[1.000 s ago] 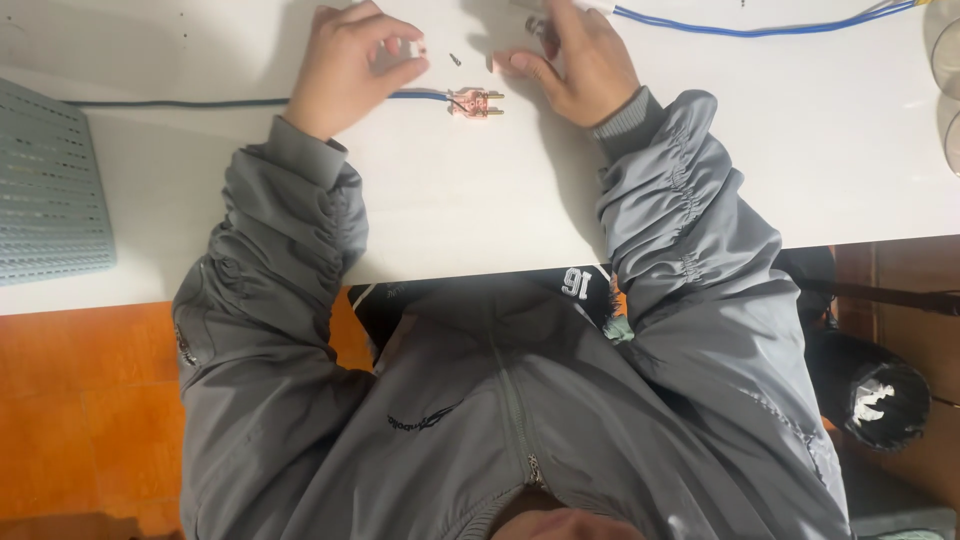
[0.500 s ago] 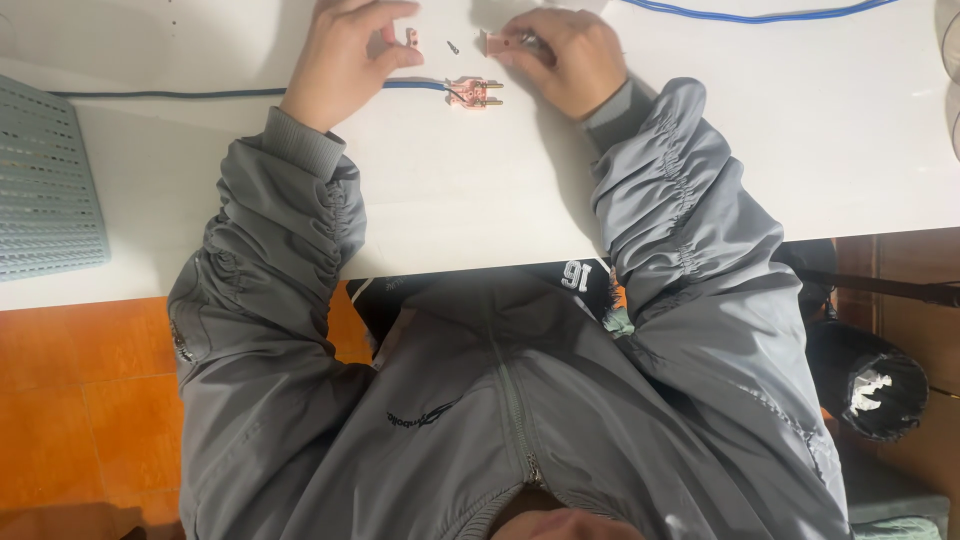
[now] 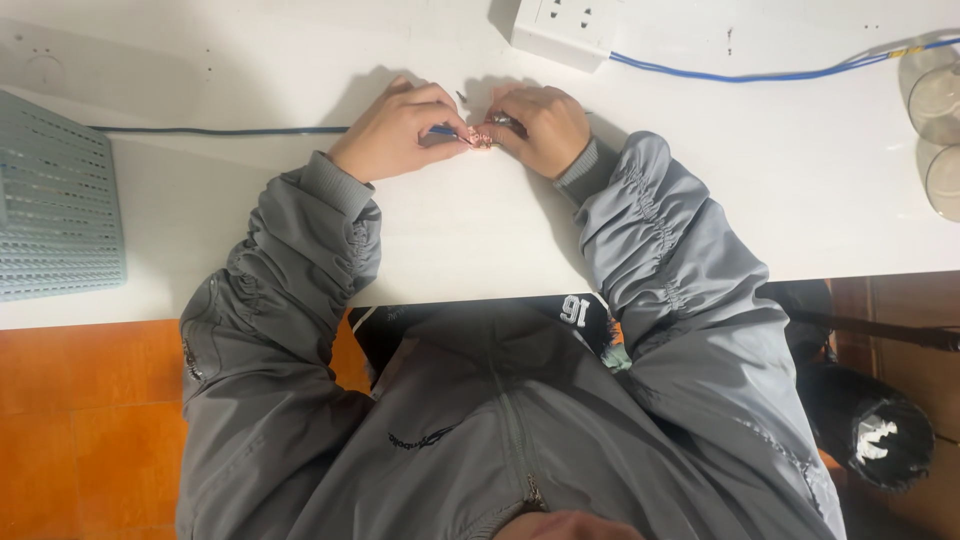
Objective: The person works at a white table, handling a white electrical socket and a pink plug. They use a screwdriver to tighten screws on the pink plug, manipulating the plug and socket components throughout the task.
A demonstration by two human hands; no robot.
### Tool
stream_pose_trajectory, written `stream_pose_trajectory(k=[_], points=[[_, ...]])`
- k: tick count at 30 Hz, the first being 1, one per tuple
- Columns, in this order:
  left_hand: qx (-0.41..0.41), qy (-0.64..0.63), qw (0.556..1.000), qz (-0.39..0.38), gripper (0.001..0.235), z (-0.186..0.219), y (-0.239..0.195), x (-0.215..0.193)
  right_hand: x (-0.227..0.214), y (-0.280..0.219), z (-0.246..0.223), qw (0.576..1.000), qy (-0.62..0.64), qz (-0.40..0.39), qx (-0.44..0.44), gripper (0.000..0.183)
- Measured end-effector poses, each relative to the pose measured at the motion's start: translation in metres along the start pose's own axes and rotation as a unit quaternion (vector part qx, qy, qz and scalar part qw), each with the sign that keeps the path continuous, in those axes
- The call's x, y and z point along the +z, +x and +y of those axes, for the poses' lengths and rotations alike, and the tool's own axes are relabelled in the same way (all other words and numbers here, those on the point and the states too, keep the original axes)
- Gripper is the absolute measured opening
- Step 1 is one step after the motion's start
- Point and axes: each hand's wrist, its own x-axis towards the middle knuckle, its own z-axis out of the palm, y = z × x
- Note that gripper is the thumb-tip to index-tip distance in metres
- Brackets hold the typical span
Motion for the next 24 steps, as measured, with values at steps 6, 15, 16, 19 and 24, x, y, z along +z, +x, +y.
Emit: stream_pose_trajectory(k=[6, 15, 16, 19, 24], points=[[0.008, 0.000, 1.000, 0.019, 0.014, -0.004, 0.001, 0.008, -0.002, 0.002, -0.004, 1.000, 0.009, -0.005, -0.006, 0.029], [0.017, 0.010, 1.000, 0.016, 0.009, 0.008, 0.003, 0.006, -0.003, 0.000, -0.001, 0.998, 0.045, -0.021, 0.050, 0.031], [0.016, 0.015, 1.000, 0.015, 0.009, 0.007, 0.003, 0.007, 0.000, -0.001, 0.002, 0.997, 0.044, -0.021, 0.056, 0.030], [0.016, 0.021, 1.000, 0.014, 0.009, 0.008, 0.005, 0.006, -0.002, 0.001, 0.001, 0.997, 0.042, -0.028, 0.059, 0.025], [0.006, 0.017, 1.000, 0.007, 0.010, 0.003, 0.004, 0.011, -0.018, 0.007, -0.014, 0.996, 0.050, -0.052, 0.049, 0.020]])
